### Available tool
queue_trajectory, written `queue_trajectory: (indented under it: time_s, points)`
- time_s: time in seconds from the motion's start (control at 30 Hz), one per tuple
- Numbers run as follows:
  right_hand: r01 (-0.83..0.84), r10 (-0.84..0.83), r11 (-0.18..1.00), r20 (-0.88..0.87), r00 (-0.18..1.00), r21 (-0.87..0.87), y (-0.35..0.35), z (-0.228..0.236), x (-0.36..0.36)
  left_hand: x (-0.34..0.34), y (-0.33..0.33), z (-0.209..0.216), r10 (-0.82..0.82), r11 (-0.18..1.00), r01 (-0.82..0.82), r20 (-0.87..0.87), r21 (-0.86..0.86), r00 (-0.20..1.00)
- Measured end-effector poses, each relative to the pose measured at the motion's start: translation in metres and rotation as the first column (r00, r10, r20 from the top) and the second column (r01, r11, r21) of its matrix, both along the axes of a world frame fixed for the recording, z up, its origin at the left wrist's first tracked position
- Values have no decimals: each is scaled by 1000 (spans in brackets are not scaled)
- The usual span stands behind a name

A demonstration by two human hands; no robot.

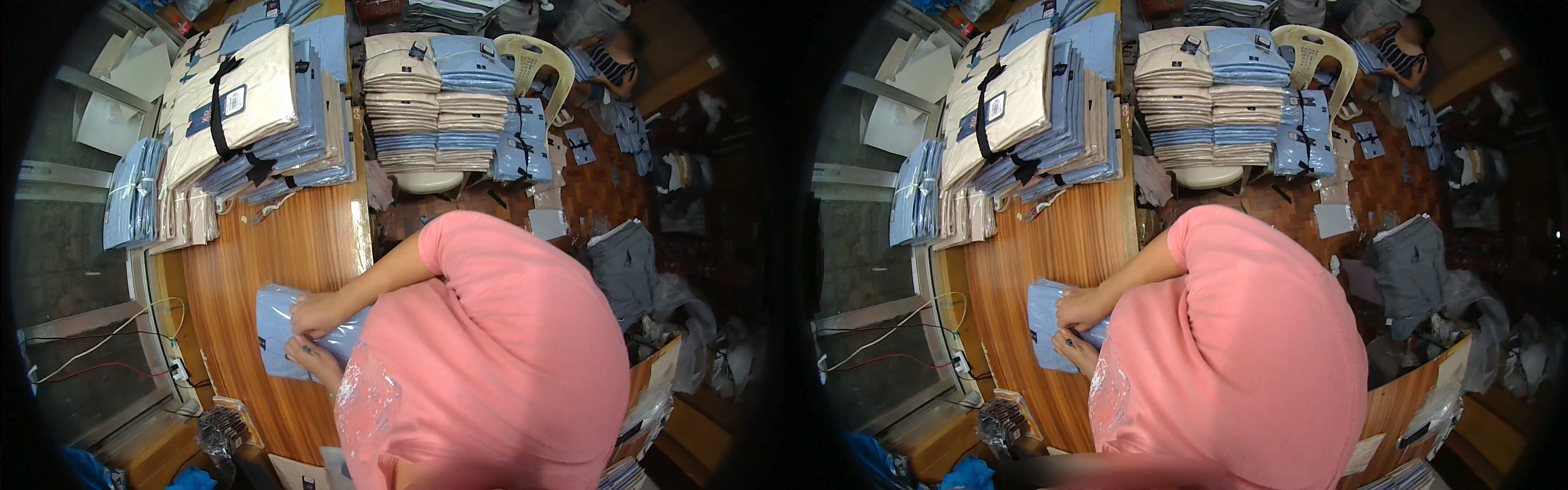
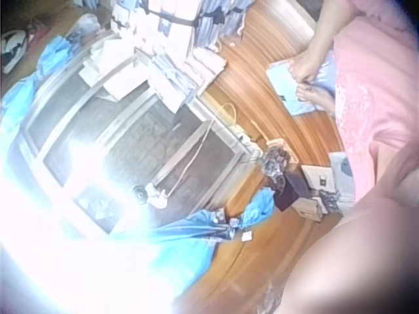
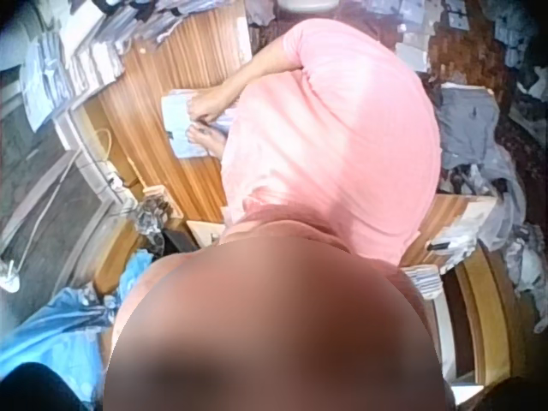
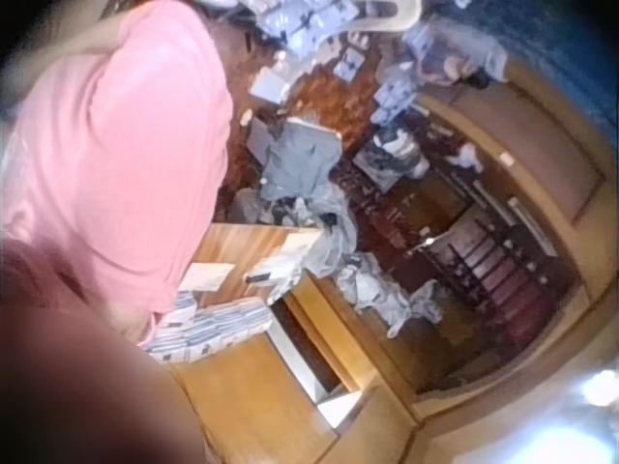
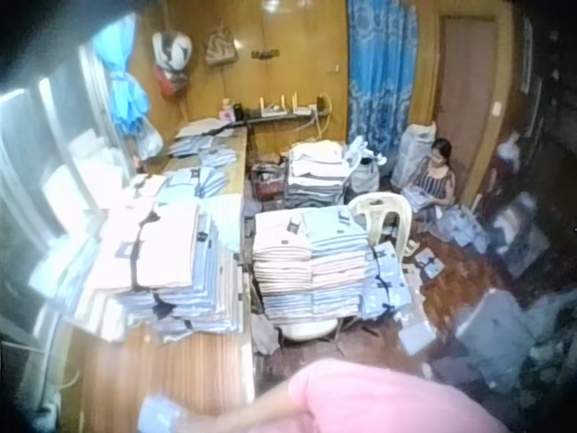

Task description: The person folds light blue shirts and places them into clear plastic bags. They then secure the bags with rubber bands and stack the packaged shirts on a nearby chair. The process is repeated for multiple shirts.

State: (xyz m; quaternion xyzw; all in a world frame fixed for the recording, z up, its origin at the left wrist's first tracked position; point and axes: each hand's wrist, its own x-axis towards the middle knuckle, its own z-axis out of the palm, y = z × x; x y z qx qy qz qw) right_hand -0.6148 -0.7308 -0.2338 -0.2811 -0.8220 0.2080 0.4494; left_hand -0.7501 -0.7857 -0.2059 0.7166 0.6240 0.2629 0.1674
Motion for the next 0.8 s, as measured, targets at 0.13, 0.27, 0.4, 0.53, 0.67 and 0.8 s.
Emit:
queue_trajectory:
  time_s: [0.13, 0.27, 0.4, 0.53, 0.67, 0.8]
  points:
    - [-42, 65, 992, 209, 976, -116, 8, 5, -4, 3, -5, -1, 82, 997, -82, -28, 3, 996]
    - [-78, 111, 987, 245, 963, -139, 18, 5, -4, 9, -4, -1, 142, 990, -143, -67, -6, 988]
    - [-220, 305, 910, 207, 930, -351, 25, 32, 19, 12, -5, -4, 156, 988, -156, -47, -7, 987]
    - [-74, 65, 997, 320, 945, 16, 43, 1, 27, 7, -3, -2, 141, 990, -131, -220, 56, 965]
    - [46, 17, 978, 298, 954, -203, 33, -11, 70, -5, 0, 4, 97, 995, -89, -421, 40, 902]
    - [-299, 279, 839, -111, 954, -455, 52, 0, 39, 2, 4, 9, 46, 994, -77, -364, -73, 930]
